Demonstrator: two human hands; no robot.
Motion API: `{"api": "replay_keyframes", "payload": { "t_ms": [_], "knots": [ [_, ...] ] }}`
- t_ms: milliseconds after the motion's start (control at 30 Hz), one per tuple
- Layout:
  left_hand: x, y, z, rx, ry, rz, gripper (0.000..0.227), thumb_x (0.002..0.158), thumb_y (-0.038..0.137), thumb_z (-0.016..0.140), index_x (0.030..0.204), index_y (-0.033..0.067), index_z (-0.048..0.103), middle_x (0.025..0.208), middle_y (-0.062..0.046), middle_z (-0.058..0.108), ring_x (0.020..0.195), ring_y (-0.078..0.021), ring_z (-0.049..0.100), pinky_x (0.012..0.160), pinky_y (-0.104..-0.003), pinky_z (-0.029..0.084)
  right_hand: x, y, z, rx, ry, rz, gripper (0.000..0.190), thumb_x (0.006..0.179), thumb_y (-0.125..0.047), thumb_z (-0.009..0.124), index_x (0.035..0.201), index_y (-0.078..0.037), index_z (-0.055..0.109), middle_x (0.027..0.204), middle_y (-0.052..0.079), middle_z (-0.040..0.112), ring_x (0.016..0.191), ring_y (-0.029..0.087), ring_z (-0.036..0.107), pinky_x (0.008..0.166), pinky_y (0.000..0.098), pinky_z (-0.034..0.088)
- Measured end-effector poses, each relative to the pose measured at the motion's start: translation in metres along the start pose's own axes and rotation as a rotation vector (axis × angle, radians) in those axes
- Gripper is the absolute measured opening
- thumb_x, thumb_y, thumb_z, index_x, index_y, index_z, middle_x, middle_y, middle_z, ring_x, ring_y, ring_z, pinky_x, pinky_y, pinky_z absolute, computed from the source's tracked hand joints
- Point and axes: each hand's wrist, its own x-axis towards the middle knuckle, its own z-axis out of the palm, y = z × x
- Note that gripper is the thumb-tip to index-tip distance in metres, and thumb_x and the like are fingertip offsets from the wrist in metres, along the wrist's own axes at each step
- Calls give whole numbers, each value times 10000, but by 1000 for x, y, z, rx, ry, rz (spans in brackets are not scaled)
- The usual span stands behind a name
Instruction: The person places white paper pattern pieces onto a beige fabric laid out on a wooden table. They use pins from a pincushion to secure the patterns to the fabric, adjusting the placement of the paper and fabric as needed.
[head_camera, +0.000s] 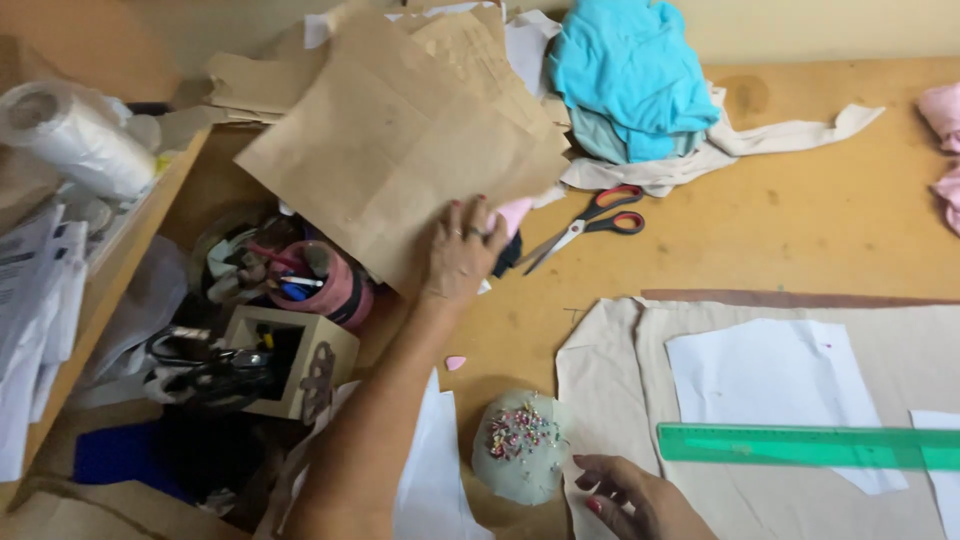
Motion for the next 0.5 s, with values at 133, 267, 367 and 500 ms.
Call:
{"api": "replay_keyframes", "payload": {
  "t_ms": [133, 267, 367, 500],
  "knots": [
    [60, -63, -63, -127, -315, -117, 180, 979, 98, 560, 1148, 129, 505, 1280, -122, 618, 673, -365, 693, 495, -481, 553, -13, -10, -7, 110, -115, 70, 449, 910, -317, 713, 1351, -321, 629, 1100, -89, 834, 941, 1, 827, 856, 168, 650],
    [63, -82, -46, -185, -478, -159, 262, 964, -9, 496, 1186, 129, 499, 983, -198, 685, 730, -460, 691, 547, -571, 543, -12, 2, 4, 93, -110, 9, 461, 897, -393, 726, 1346, -369, 628, 1060, -89, 841, 976, 18, 821, 816, 193, 640],
    [59, -77, -42, -232, -384, -135, 211, 953, 44, 538, 1130, 159, 556, 1139, -90, 691, 722, -419, 707, 541, -539, 557, -11, 4, 0, 96, -186, -10, 478, 930, -369, 703, 1392, -350, 584, 1148, -115, 795, 951, 29, 726, 922, 176, 558],
    [48, -83, -29, -223, -346, -194, 315, 925, -10, 527, 1192, 155, 554, 1015, -184, 706, 715, -430, 691, 532, -541, 520, -17, 4, -10, 51, -210, 42, 439, 930, -454, 685, 1348, -338, 616, 1177, -124, 790, 999, 23, 755, 934, 193, 581]
  ]
}}
